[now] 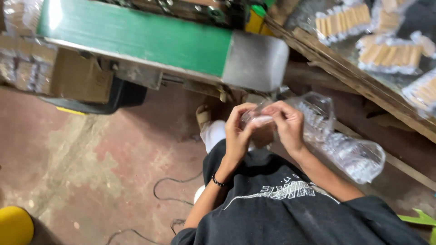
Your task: Sealing plastic bags filled with breadsticks using a continuous band sealer machine.
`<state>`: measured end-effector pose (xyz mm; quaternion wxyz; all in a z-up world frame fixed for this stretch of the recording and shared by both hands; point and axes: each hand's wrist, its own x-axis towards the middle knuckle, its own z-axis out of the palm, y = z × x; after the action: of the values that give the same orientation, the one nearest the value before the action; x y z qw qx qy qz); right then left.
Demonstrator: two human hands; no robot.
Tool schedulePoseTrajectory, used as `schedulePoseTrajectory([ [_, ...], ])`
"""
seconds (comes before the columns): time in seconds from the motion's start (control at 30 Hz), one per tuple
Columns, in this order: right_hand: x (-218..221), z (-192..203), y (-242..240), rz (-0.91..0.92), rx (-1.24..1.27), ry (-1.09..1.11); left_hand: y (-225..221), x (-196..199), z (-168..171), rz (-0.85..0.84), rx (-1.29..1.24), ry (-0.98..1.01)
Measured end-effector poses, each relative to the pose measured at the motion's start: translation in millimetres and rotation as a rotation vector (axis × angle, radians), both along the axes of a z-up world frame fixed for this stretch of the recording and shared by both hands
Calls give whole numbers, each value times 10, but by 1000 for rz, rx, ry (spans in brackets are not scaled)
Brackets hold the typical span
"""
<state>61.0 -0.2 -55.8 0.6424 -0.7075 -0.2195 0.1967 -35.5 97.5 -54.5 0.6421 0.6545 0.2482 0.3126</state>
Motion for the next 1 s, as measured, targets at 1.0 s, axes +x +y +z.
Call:
schedulePoseTrajectory([
  [1.0,1911,-1416,2155,-719,-426,252,2455,2120,-1914,-117,-548,622],
])
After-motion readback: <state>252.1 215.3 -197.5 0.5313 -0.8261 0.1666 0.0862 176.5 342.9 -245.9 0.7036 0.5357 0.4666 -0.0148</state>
